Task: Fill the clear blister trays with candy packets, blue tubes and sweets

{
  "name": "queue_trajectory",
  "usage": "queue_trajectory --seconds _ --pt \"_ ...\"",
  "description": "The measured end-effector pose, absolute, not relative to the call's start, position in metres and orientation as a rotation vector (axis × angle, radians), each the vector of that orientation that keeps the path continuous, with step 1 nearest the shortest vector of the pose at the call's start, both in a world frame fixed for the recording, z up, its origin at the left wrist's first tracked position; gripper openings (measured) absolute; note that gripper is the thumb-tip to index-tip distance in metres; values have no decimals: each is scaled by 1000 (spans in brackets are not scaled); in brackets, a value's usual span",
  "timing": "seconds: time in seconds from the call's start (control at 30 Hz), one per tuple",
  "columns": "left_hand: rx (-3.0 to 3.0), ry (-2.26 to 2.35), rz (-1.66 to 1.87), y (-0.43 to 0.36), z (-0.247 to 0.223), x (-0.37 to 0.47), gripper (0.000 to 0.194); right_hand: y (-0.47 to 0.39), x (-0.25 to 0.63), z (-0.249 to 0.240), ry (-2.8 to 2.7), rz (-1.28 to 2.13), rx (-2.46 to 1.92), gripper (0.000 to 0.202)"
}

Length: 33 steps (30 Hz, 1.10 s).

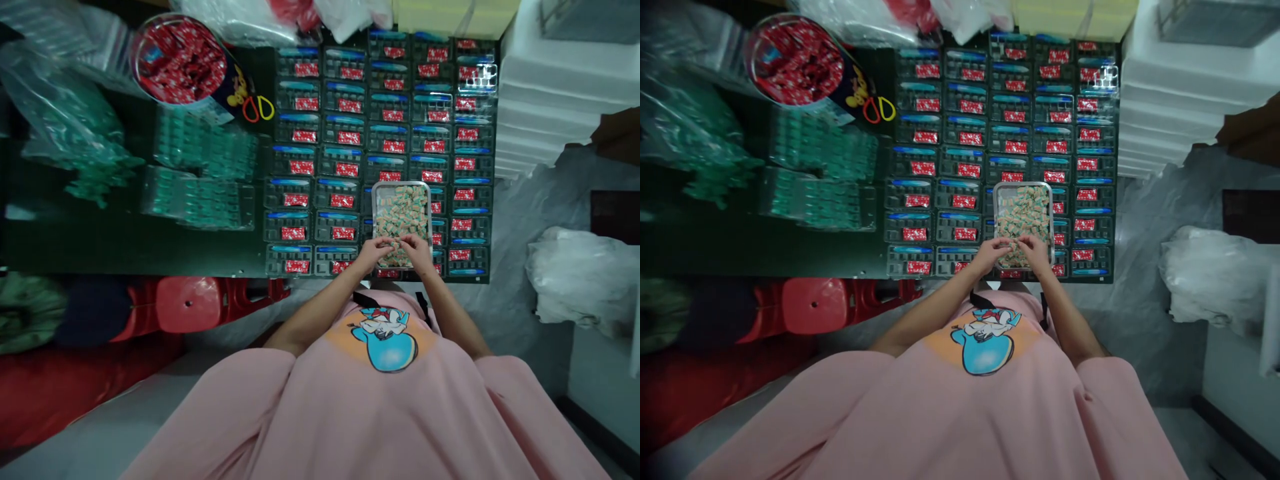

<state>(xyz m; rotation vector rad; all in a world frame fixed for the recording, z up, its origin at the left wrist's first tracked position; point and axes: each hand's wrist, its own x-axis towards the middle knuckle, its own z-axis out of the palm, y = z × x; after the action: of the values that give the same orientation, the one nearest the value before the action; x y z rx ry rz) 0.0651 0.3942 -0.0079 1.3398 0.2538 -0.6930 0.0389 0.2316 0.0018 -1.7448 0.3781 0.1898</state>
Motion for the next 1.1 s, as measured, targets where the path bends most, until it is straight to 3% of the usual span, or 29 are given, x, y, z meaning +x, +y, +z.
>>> queue_trajectory --seconds 0.57,0.8,0.97,1.1 --pt "1183 342 -541 416 0 47 30 248 28 4 365 456 -1544 29" --pt "1426 571 -258 537 9 20 36 270 28 6 399 448 -1640 39" --pt "1896 828 -120 651 -1 13 22 282 25 -1 441 472 -1672 45" --pt "2134 823 -211 692 -13 20 17 292 21 1 451 458 -1682 45"
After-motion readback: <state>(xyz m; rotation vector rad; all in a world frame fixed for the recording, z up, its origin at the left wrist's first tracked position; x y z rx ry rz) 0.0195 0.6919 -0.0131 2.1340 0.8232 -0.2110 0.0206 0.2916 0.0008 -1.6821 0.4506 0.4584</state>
